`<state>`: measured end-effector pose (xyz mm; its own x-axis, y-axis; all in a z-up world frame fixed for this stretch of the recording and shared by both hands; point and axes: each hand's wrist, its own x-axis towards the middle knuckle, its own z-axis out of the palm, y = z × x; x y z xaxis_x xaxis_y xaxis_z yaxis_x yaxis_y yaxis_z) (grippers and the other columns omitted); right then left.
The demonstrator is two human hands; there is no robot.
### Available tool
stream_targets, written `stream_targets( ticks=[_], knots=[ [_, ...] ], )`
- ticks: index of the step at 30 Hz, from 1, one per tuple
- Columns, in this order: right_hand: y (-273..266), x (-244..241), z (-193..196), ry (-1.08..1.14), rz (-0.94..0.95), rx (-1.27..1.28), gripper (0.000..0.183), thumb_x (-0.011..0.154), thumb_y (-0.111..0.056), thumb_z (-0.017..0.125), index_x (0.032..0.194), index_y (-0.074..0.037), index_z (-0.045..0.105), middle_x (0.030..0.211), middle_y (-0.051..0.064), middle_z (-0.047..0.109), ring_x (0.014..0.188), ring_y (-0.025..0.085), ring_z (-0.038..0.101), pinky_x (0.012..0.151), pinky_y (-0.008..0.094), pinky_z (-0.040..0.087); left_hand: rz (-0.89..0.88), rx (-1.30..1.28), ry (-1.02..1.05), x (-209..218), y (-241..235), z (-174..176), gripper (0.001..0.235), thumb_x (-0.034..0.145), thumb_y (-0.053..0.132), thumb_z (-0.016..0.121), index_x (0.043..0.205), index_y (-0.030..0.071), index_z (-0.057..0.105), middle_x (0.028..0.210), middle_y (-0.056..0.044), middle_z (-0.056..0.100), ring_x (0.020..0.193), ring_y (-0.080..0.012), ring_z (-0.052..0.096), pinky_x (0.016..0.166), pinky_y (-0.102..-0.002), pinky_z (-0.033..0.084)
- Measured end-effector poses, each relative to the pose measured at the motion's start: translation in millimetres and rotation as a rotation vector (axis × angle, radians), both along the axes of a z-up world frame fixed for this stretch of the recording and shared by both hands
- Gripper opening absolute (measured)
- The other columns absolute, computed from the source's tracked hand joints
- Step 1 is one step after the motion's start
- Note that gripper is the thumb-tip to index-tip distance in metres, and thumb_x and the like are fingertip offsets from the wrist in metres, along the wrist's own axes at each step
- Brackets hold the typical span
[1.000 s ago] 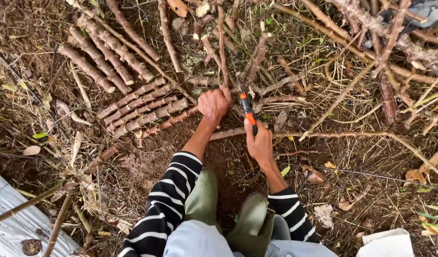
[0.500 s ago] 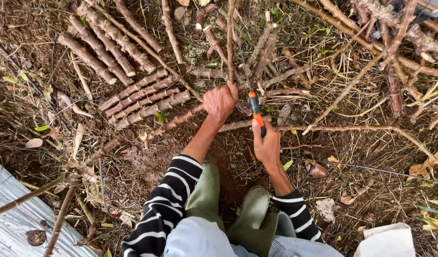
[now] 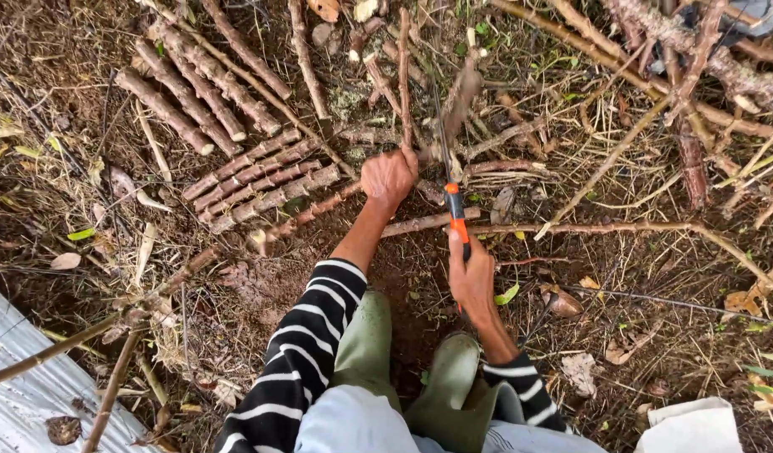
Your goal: Sawing thin wooden branches or stalks into smaller uniform pieces using a hand saw in an outdoor field.
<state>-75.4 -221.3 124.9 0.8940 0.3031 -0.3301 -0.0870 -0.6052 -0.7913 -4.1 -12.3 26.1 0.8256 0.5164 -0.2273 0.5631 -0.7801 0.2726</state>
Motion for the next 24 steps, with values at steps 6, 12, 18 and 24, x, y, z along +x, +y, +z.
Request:
stream_targets(
  ticks=[6, 12, 18, 24],
  knots=[
    [-36, -18, -9, 0.008, 0.014, -0.071, 0.051, 0.108, -0.043, 0.044, 0.085, -0.002, 0.063, 0.046, 0.001, 0.045, 0.034, 0.011, 0.04, 0.039, 0.028, 0.036, -0.032, -0.003, 0.002, -3, 0, -18, 0.064, 0.099, 0.043, 0.024, 0.077, 0.013, 0.076, 0.065, -0.012, 0.072, 0.067, -0.0307, 0.076, 0.064, -0.043, 0.054],
    [-26, -23, 39, 0.08, 0.012, -0.103, 0.054, 0.106, -0.048, 0.045, 0.087, 0.0, 0.064, 0.046, 0.004, 0.049, 0.036, 0.014, 0.041, 0.042, 0.031, 0.04, -0.027, -0.04, 0.081, 3, 1, 4, 0.071, 0.102, 0.04, 0.017, 0.087, 0.01, 0.079, 0.074, -0.015, 0.075, 0.077, -0.0291, 0.077, 0.073, -0.041, 0.056],
    [-48, -47, 13, 0.092, 0.025, -0.162, 0.051, 0.102, -0.047, 0.051, 0.09, -0.001, 0.066, 0.047, 0.008, 0.053, 0.037, 0.018, 0.048, 0.043, 0.034, 0.039, -0.024, -0.074, 0.096, 4, 1, 15, 0.075, 0.102, 0.042, 0.013, 0.091, 0.009, 0.079, 0.079, -0.017, 0.076, 0.083, -0.0294, 0.077, 0.078, -0.042, 0.057],
    [-47, -47, 10, 0.089, 0.018, -0.205, 0.051, 0.102, -0.049, 0.051, 0.088, -0.003, 0.067, 0.046, 0.01, 0.056, 0.037, 0.02, 0.053, 0.044, 0.033, 0.042, -0.079, -0.068, 0.097, 7, 8, 7, 0.08, 0.104, 0.05, 0.011, 0.079, 0.009, 0.075, 0.068, -0.014, 0.071, 0.072, -0.026, 0.075, 0.072, -0.041, 0.057]
  ],
)
